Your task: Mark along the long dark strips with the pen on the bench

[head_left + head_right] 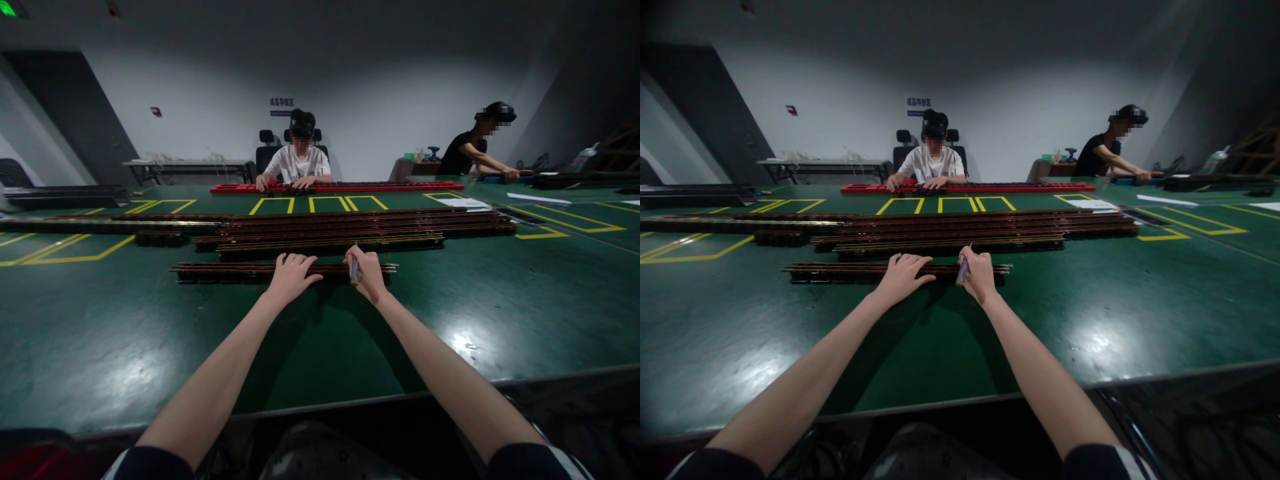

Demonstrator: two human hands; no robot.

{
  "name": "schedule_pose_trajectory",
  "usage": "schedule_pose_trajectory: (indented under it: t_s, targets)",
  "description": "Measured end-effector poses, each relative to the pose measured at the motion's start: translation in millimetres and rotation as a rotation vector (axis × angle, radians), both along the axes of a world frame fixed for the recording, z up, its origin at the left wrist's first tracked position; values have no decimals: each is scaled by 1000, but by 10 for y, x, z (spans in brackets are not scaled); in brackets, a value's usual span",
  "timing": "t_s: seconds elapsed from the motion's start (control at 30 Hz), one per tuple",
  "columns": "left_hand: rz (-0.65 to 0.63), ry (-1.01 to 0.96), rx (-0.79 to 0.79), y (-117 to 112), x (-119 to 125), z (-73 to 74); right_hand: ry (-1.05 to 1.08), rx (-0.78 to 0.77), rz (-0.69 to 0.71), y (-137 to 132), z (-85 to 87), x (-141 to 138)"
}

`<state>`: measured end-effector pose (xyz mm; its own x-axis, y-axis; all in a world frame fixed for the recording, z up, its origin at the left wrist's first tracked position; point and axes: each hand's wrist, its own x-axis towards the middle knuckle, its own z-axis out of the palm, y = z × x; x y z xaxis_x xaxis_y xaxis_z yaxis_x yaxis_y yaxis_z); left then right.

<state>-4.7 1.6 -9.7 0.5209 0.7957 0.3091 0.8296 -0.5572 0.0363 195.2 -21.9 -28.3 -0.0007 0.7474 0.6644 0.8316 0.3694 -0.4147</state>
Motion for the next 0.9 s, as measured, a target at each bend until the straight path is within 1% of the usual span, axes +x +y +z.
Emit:
schedule_pose_trajectory:
  t_s: [0.13, 0.27, 0.37, 0.47, 0.63, 0.8, 0.9]
  targets:
    - [29, 57, -32, 36, -66, 50, -99, 3, -170, -16, 39, 84]
    - [33, 100, -79, 64, -103, 59, -206, 40, -358, -45, 88, 129]
    - [44, 104, -113, 64, -89, 48, -196, 30, -418, -59, 102, 147]
    - [47, 103, -101, 61, -70, 25, -149, 21, -366, -69, 91, 151]
    - [31, 82, -46, 75, -76, -30, -59, 33, -146, -104, 39, 32]
    - [32, 71, 13, 69, -62, -69, -131, 3, -32, -153, 2, -167]
    - [19, 50, 32, 37, -8, -95, -182, -35, 8, -160, 1, -204]
